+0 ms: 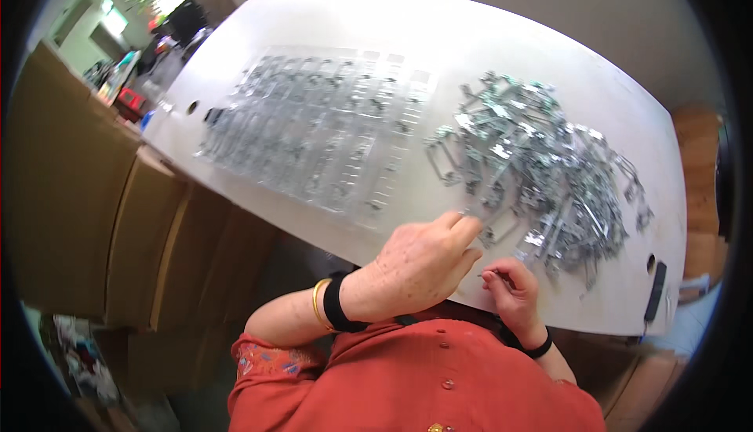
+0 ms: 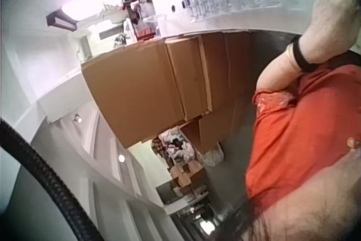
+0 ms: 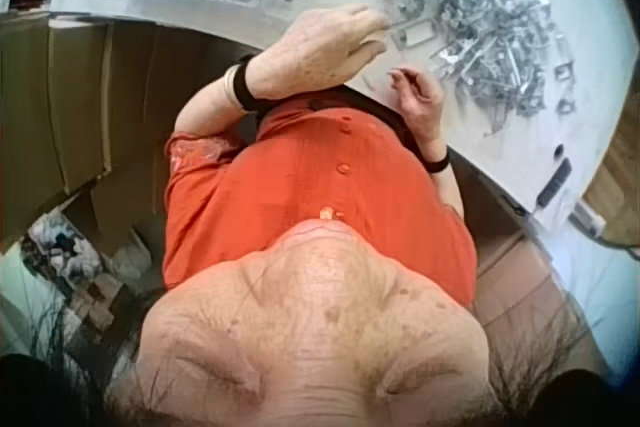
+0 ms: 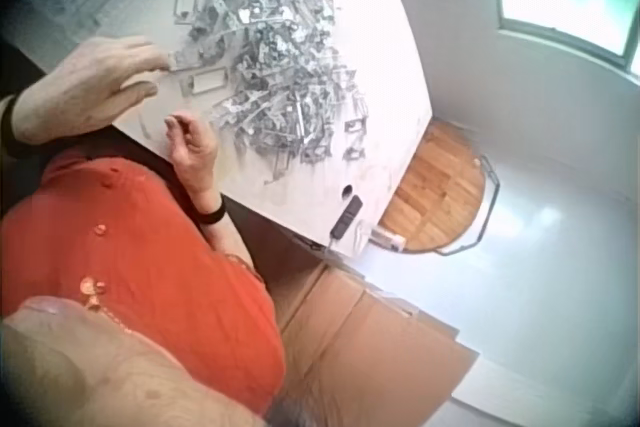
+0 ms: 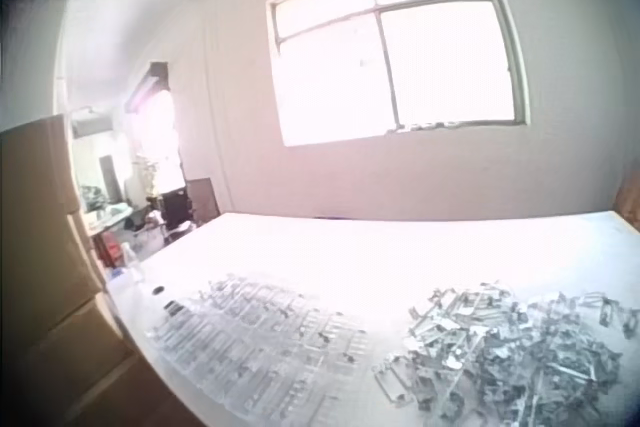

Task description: The person picks up small metal brackets and clear plastic frames from a pile on a white table. They fit the metal brackets into the plastic frames and place the assembled units into a clear plastic tray. The person repeats this process, handling the parts one at a time.

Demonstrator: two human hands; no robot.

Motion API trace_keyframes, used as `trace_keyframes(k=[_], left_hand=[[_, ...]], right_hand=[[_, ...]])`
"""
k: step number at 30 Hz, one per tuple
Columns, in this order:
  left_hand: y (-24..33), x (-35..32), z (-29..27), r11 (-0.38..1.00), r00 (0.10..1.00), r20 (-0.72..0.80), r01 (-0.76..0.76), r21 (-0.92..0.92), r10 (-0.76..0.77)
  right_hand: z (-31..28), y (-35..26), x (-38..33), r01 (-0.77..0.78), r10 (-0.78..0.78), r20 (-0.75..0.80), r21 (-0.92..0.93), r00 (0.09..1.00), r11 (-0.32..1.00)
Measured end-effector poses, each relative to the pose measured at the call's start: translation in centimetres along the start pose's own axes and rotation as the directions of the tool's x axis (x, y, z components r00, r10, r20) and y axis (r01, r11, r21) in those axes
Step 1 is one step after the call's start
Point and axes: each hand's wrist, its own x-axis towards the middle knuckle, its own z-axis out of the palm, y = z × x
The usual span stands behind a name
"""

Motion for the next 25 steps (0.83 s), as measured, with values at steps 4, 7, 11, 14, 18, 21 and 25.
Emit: trace_keyframes(k=[4,7,11,14,18,21,25], left_hand=[[0.1,-1.1,6.1,0.992,0.995,0.094,0.036,-0.119,-0.025],[0.4,-1.0,9.0,0.954,0.991,0.129,0.066,-0.292,-0.029],[1.5,-0.2,11.3,0.937,0.987,0.16,0.026,-0.349,0.032],[2.2,0.4,12.3,0.959,0.979,0.182,-0.037,-0.282,0.092],[1.9,0.6,13.7,0.972,0.966,0.24,-0.037,-0.234,0.095],[2.4,1.0,13.9,0.97,0.967,0.244,-0.01,-0.245,0.071],[2.0,1.4,15.1,0.963,0.972,0.212,-0.046,-0.264,0.104]], right_hand=[[-1.5,-1.5,-0.4,0.056,-0.057,-0.004,-0.066,0.998,0.996],[-2.2,-2.3,-1.2,0.077,-0.077,-0.005,-0.017,0.997,0.997],[-2.9,-2.8,-3.2,0.021,-0.006,-0.102,0.146,0.995,0.989],[-3.4,-2.9,-4.5,-0.032,0.077,-0.15,0.282,0.986,0.959],[-4.4,-3.3,-5.3,-0.057,0.08,-0.156,0.145,0.985,0.988],[-5.0,-3.2,-5.3,-0.053,0.056,-0.154,0.022,0.986,0.998],[-6.7,-2.5,-5.5,0.015,-0.036,-0.141,-0.146,0.989,0.989]])
